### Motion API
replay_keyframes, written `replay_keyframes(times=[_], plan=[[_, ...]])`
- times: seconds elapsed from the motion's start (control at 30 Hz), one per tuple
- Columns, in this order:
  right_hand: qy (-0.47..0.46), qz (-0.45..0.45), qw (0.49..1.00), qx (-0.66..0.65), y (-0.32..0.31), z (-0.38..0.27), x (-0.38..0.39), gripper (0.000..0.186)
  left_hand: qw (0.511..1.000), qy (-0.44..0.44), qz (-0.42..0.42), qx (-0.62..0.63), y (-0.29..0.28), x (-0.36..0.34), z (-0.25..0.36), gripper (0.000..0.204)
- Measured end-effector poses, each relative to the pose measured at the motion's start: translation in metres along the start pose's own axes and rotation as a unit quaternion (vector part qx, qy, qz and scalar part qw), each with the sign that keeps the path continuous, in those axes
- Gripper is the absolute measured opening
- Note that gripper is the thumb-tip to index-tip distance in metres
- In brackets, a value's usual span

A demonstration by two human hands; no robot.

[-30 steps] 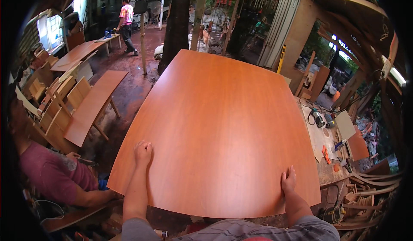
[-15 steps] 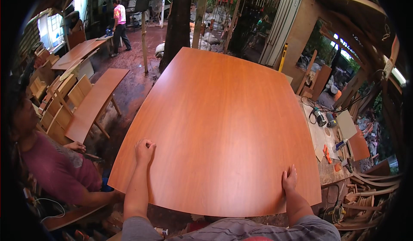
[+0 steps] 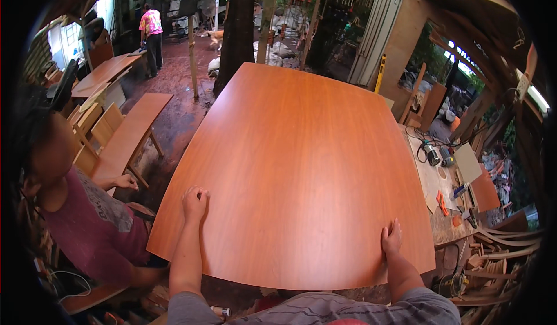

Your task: The person holds a small orange container, then works with another person to lift and carry a large wooden board across a workshop filled with wood scraps.

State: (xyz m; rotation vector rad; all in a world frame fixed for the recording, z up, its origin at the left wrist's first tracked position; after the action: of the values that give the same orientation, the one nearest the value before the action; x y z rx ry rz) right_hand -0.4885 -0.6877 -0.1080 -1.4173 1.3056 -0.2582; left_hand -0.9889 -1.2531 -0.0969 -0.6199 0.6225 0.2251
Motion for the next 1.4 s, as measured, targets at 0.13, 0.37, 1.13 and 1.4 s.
replay_keyframes(times=[0.13, 0.37, 1.13, 1.4], plan=[[0.004, -0.004, 1.000, 0.012, -0.002, 0.001, 0.000, 0.068, 1.000, -0.012, -0.019, -0.003, -0.001, -0.001, 0.007, 0.014], [0.024, -0.018, 0.999, -0.012, -0.009, -0.007, 0.001, 0.068, 0.999, -0.017, -0.025, -0.017, -0.006, -0.001, 0.013, 0.013], [-0.130, -0.092, 0.975, -0.157, -0.027, -0.013, 0.017, 0.077, 0.925, -0.028, -0.225, -0.306, 0.019, 0.133, 0.139, 0.079], [-0.252, -0.151, 0.924, -0.244, -0.038, -0.021, 0.024, 0.078, 0.926, -0.020, -0.236, -0.294, 0.029, 0.222, 0.217, 0.079]])
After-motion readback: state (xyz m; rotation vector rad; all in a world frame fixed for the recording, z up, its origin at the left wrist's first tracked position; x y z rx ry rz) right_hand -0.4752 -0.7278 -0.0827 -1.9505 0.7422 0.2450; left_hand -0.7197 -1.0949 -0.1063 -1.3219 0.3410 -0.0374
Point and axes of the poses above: each hand's wrist, its own x-axis away from the middle knuckle, its own y-axis out of the palm, z = x × y, the point moved 6 cm from there along -x, towards the middle knuckle, and after that the axes turned 14 degrees about z, right-handed, at the moved point
